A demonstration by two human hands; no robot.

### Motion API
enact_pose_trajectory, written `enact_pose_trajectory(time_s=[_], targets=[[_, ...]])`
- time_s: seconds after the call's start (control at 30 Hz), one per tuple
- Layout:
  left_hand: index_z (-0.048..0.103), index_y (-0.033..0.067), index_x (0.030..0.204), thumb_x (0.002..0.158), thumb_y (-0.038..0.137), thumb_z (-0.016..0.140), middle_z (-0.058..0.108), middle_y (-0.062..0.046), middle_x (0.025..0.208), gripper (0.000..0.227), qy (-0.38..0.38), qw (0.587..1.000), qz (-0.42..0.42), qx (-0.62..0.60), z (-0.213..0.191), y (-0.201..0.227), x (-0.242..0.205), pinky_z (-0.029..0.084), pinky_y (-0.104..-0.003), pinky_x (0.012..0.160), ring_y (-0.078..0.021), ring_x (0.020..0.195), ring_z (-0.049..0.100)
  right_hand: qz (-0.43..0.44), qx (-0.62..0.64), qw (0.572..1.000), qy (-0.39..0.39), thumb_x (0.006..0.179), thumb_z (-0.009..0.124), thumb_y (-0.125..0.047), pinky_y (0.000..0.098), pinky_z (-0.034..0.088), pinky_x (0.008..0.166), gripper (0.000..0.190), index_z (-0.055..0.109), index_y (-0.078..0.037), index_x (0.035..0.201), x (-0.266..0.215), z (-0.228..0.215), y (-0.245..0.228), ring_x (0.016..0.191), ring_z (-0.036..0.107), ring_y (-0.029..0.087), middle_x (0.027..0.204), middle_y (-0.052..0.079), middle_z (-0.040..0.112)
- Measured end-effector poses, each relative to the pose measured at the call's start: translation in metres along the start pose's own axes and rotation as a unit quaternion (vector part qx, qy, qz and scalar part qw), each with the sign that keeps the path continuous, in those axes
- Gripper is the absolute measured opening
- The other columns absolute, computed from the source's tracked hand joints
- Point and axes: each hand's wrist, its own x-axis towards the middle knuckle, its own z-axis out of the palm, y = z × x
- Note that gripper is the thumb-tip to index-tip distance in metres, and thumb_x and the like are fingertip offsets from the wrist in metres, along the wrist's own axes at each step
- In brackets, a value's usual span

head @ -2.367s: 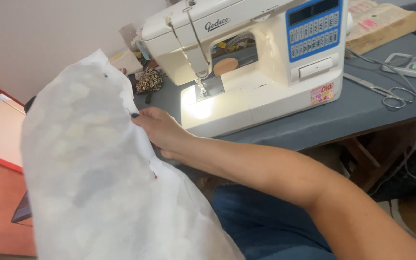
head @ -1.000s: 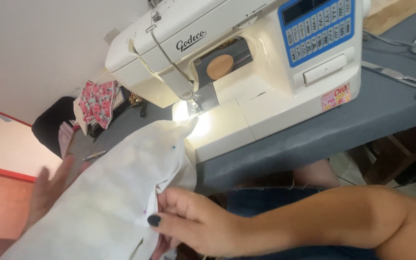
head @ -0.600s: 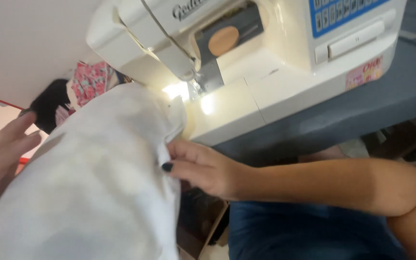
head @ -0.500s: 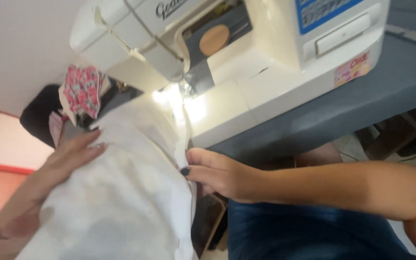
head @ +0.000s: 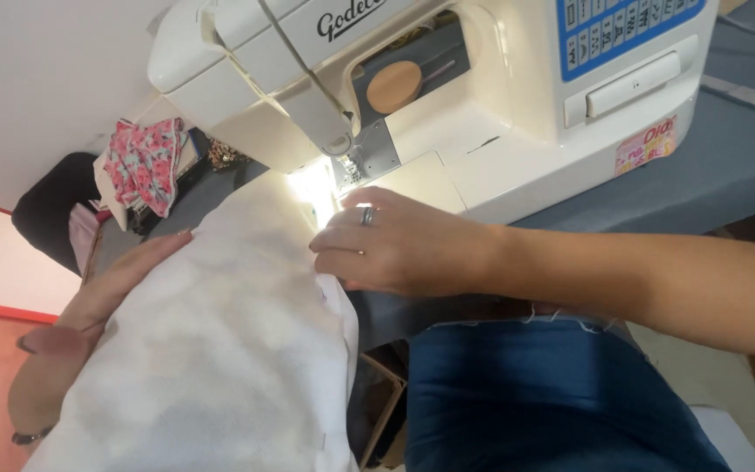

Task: The person is pinning the edges of a white fabric pillowcase and then sewing the seams using a sewing machine.

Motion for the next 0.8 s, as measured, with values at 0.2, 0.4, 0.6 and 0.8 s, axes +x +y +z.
enact_pose_trajectory(time_s=[0.2,0.4,0.6,0.8], targets=[[0.059,0.0284,0.145,0.086,0.004,0.058,0.051,-0.004,0.156,0.064,0.011,0.998,0.050,0.020,0.027,0.123,0.093,0.025,-0.031,0.121,-0.0207,0.141,0.048,-0.048,-0.018,0.991,0.123,0.104,0.062,-0.016,0.0492,0.056,0.106,0.008,0.067,-0.009,0.104,0.009,0.006,-0.027,0.099,0.073,0.021,0.099,0.002,0.070],[0.077,0.0617,0.127,0.089,0.031,0.062,0.057,0.028,0.155,0.051,-0.082,0.926,-0.348,-0.122,0.006,0.324,0.169,0.014,-0.024,0.131,0.0065,0.155,0.031,-0.132,-0.046,0.978,0.154,0.103,0.062,-0.006,0.0393,0.066,0.091,0.015,0.063,-0.002,0.088,0.021,-0.027,-0.020,0.083,0.070,0.021,0.092,0.011,0.069],[0.083,-0.0042,0.078,0.088,0.026,0.088,0.065,-0.012,0.084,0.032,0.067,0.811,-0.545,-0.201,-0.044,0.363,0.187,0.036,-0.030,0.075,-0.0213,0.083,0.056,-0.122,0.040,0.978,0.167,0.104,0.056,-0.003,0.0478,0.064,0.098,0.011,0.065,0.003,0.105,0.021,-0.026,0.001,0.097,0.071,0.026,0.106,0.018,0.063],[0.061,0.0067,0.140,0.101,0.055,0.025,0.065,-0.005,0.147,0.072,0.039,0.993,0.064,-0.095,-0.012,0.313,0.187,0.034,-0.039,0.114,-0.0215,0.134,0.056,-0.070,0.069,0.991,0.085,0.096,0.076,0.005,0.0503,0.065,0.096,0.023,0.053,0.002,0.099,-0.012,-0.025,0.002,0.091,0.069,0.025,0.102,0.022,0.068]])
